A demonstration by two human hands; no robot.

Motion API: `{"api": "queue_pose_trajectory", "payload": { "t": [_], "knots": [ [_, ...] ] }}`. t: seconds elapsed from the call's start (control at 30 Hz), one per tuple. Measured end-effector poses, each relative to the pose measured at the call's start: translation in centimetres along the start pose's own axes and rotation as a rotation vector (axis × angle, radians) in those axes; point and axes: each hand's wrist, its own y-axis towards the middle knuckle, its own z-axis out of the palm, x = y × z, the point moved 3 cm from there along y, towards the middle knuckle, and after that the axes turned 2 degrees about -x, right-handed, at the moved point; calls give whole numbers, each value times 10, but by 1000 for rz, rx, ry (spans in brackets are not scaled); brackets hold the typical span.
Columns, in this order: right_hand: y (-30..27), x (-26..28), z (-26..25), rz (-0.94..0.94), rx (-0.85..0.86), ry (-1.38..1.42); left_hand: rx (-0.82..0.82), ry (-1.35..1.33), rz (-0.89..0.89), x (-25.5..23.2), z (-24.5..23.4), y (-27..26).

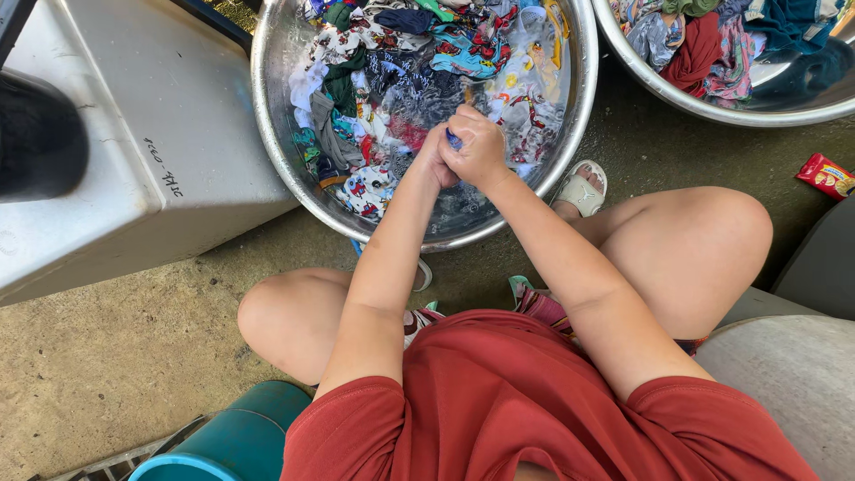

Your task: The person washes clothes by hand in a basin of soapy water, scrubbing individual items, wringing them out, and placing them into a second basin or a washing machine.

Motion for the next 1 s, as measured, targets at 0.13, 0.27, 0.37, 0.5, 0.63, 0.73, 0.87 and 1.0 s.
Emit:
{"api": "queue_pose_trajectory", "payload": {
  "t": [0.13, 0.27, 0.37, 0.5, 0.63, 0.73, 0.87, 1.0],
  "knots": [
    [-2, -28, -4, 45, 66, -12, -43, 58, 37, -1, 5, 18],
    [17, -121, -27, 349, -150, 126, -108, 110, 164, -14, 28, 23],
    [26, -223, -89, 804, -491, 531, -95, 120, 168, -11, 23, 30],
    [17, -310, -185, 684, -695, 909, -130, 56, 158, 3, -8, 54],
    [-13, -338, -189, 910, -698, 1080, -209, 49, 149, 13, -32, 75],
    [-36, -332, -146, 1079, -598, 657, -216, 74, 172, 20, -40, 87],
    [-57, -308, -48, 914, 15, 370, -215, 123, 180, 28, -35, 96],
    [-77, -298, -6, 631, 171, -19, -217, 192, 172, 36, -28, 85]
  ]
}}
